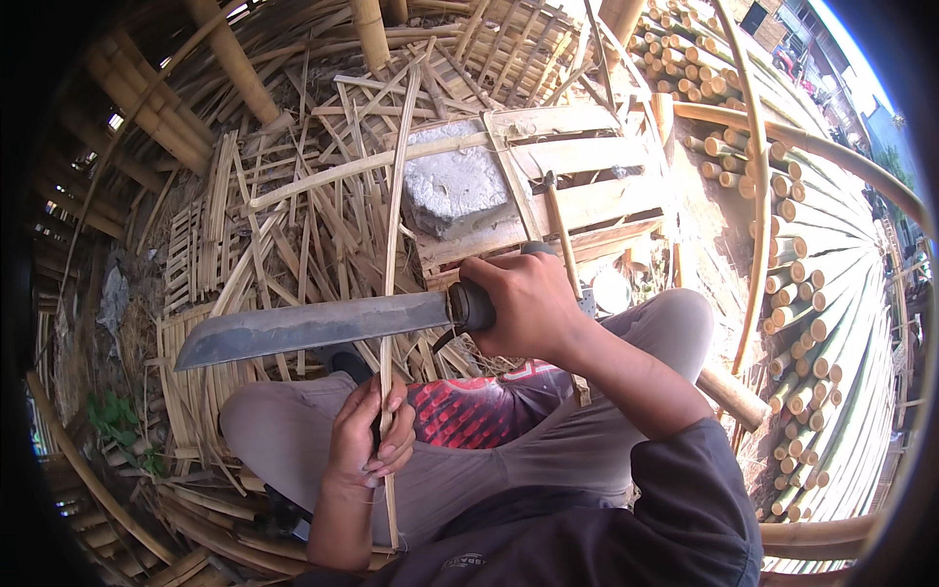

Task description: The person uses a large blade to shave and taper the ends of thin bamboo slats while sitting among wood scraps, then fits one slat into a wooden frame.

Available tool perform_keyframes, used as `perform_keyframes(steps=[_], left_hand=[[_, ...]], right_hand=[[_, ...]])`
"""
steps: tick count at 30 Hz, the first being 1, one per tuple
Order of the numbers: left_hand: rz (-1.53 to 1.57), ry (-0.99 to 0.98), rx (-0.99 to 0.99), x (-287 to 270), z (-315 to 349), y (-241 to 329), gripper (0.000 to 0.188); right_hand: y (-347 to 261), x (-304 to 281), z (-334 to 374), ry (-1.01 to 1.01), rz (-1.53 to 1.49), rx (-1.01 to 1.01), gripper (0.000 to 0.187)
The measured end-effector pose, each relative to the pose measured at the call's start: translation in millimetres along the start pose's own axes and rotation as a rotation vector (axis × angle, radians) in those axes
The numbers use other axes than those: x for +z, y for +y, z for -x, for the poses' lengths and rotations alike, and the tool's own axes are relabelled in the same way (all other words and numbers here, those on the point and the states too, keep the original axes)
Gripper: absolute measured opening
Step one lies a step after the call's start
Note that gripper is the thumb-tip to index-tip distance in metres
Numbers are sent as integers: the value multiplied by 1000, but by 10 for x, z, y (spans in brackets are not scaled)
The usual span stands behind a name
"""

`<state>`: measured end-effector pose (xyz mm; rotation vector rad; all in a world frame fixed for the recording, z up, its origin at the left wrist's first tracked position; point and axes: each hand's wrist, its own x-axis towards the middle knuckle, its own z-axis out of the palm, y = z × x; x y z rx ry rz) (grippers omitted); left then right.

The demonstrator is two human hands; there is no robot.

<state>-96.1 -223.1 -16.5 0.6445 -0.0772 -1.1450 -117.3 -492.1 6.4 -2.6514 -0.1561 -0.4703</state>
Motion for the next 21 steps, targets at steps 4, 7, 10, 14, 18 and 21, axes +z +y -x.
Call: perform_keyframes(steps=[4, 7, 10, 14, 18, 21], left_hand=[[284, -223, -75, -74, -26, -9, 28], [475, -331, -144, -70, -22, -26, 27], [623, -463, -192, -27, -31, -37, 26], [767, -603, -208, 5, 6, -75, 24], [792, -613, -160, 19, 4, -42, 22], [739, -658, -92, 3, 0, -53, 21]], right_hand=[[-30, -24, -4, 17, -33, 15, 42], [-35, 41, -1, 125, -117, -41, 40], [-26, 77, -53, 172, -176, -18, 38], [103, 77, -320, 230, -162, 99, 29], [644, -36, -829, 433, 5, 248, 25], [976, -183, -1036, 481, 2, 454, 25]])
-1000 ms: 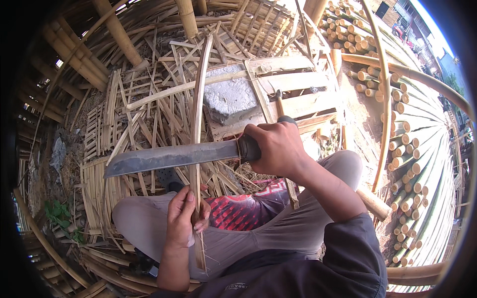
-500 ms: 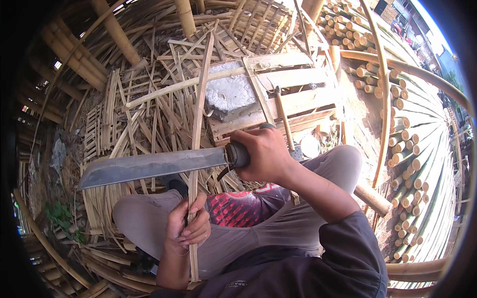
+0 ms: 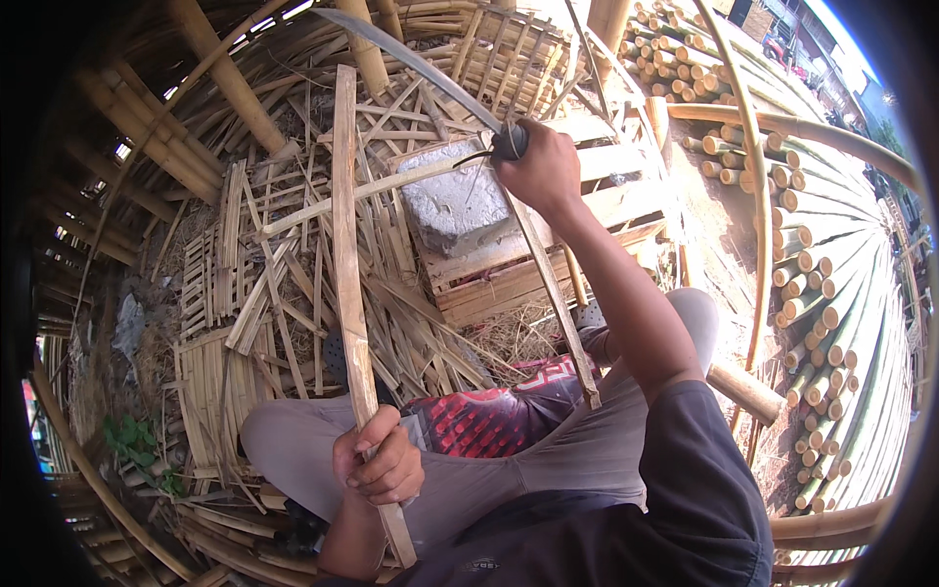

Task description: The person uses a large blade to shave and taper the ends of thin bamboo slats while sitting among wood scraps, then fits one slat into a wooden frame.

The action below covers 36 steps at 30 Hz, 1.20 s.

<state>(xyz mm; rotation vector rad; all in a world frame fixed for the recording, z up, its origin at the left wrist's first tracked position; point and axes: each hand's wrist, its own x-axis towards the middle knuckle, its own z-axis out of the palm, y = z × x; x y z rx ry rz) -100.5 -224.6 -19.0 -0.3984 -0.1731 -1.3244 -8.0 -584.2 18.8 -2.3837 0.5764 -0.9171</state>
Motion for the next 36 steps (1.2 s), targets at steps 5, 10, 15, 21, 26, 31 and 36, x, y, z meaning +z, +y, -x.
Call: perform_keyframes(steps=[5, 10, 15, 21, 26, 31, 36], left_hand=[[-121, 128, 142, 41, 51, 53, 25], [-647, 709, 209, 41, 15, 92, 28], [-756, 856, 171, -16, -60, 28, 32], [-1022, 918, 196, -103, -94, -51, 38], [-970, 846, 203, 11, -132, -29, 40], [-1074, 876, 252, 93, -181, -49, 40], [-1135, 854, 265, 123, -158, -44, 39]], right_hand=[[-17, -180, 99, -51, -130, 14, 26], [-34, -363, 522, -242, -235, -85, 24], [-287, -457, 967, -509, -132, -307, 22], [-292, -350, 1091, -585, 68, -479, 35], [-340, -328, 953, -455, 87, -585, 43], [-346, -288, 876, -357, 97, -634, 44], [-400, -286, 833, -280, 141, -647, 36]])
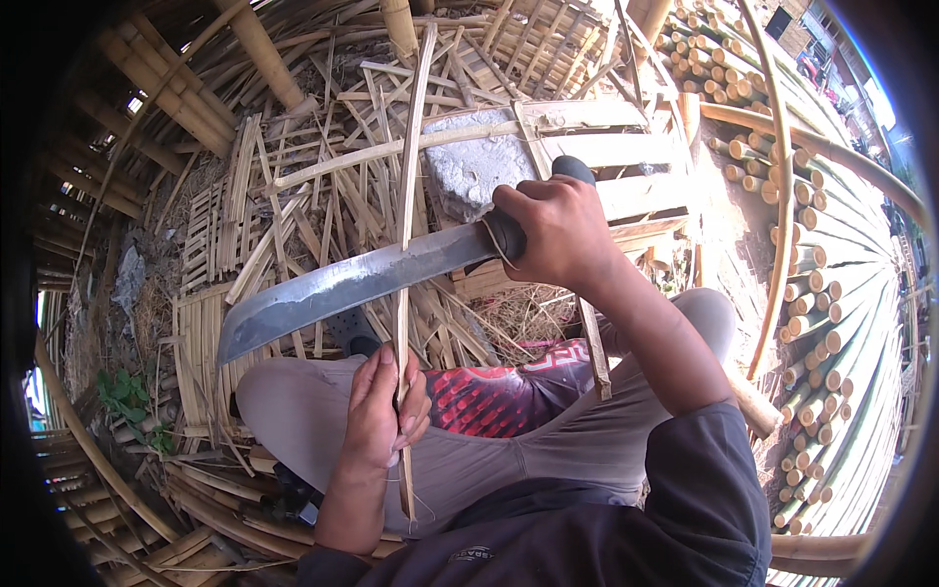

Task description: The person uses a large blade to shave and taper the ends of thin bamboo slats while sitting among wood scraps, then fits one slat into a wooden frame.

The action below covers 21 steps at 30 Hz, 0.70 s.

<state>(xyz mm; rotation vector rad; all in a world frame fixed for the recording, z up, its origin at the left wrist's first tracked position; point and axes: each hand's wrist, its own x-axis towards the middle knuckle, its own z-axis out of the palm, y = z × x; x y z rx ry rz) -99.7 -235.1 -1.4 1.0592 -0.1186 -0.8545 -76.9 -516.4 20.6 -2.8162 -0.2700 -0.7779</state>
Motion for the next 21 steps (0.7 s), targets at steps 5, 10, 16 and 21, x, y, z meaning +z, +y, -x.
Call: perform_keyframes(steps=[5, 10, 16, 21], left_hand=[[48, -58, -51, -62, 81, -99, 36], [-68, -63, -42, -95, 77, -199, 37], [-259, -50, 7, -35, 112, -176, 39], [-231, -105, 57, -4, 69, -104, 40]], right_hand=[[451, -143, -148, 82, 188, 265, 28], [356, -322, -92, 35, 232, 231, 29], [148, -342, -59, -34, 119, 121, 34], [502, -430, -260, 229, 231, 156, 26]])
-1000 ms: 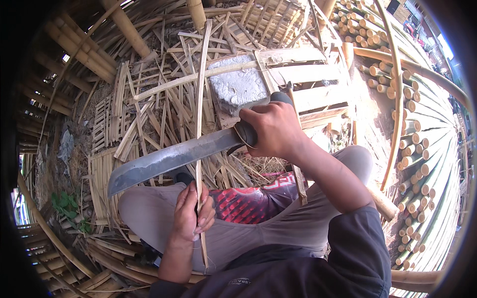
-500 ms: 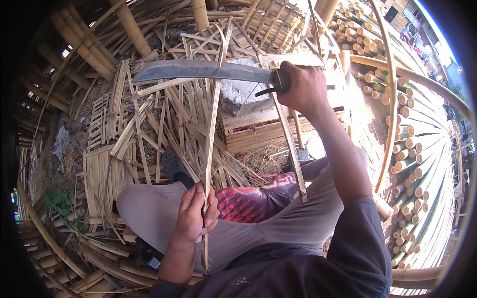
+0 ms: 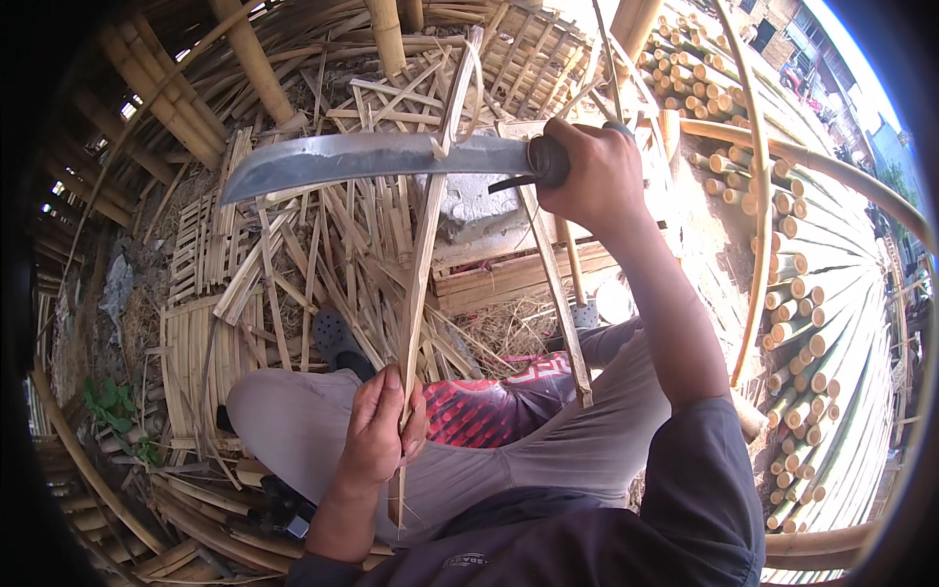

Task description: The person uses a large blade to shave and taper the ends of thin bamboo slats while sitting among wood scraps, then fits one slat into a wooden frame.

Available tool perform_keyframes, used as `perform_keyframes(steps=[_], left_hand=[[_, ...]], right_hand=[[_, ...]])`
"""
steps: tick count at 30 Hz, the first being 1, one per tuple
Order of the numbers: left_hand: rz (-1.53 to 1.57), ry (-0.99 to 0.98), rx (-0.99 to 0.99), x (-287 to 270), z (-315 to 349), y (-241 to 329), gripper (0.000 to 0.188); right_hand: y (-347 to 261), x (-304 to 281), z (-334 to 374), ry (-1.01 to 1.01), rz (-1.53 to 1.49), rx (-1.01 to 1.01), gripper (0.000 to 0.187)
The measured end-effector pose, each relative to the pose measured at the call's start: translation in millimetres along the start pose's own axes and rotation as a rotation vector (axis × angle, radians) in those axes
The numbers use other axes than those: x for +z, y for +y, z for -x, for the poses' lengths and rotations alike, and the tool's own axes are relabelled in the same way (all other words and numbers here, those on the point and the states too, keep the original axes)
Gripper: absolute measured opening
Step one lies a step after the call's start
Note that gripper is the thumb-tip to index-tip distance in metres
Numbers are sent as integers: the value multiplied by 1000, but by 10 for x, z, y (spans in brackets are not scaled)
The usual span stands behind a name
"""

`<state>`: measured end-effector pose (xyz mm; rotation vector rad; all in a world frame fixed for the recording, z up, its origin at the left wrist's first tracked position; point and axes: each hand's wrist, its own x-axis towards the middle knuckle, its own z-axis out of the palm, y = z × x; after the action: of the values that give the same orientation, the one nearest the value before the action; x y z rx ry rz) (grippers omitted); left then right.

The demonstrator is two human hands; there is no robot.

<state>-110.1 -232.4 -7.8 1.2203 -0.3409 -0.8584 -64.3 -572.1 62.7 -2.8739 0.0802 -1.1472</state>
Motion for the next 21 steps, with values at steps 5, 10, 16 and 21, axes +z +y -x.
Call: perform_keyframes(steps=[5, 10, 16, 21], left_hand=[[68, -37, -56, 6, 50, 2, 39], [129, -60, -107, -28, 42, -79, 38], [106, -45, -115, -61, 97, -81, 39], [379, -186, -288, -11, 16, 4, 37]], right_hand=[[365, 53, -286, 56, 176, 148, 18], [290, 61, -199, -7, 136, 167, 19], [-20, 170, -59, -60, 54, -16, 25], [923, -50, -467, 63, 351, 410, 28]])
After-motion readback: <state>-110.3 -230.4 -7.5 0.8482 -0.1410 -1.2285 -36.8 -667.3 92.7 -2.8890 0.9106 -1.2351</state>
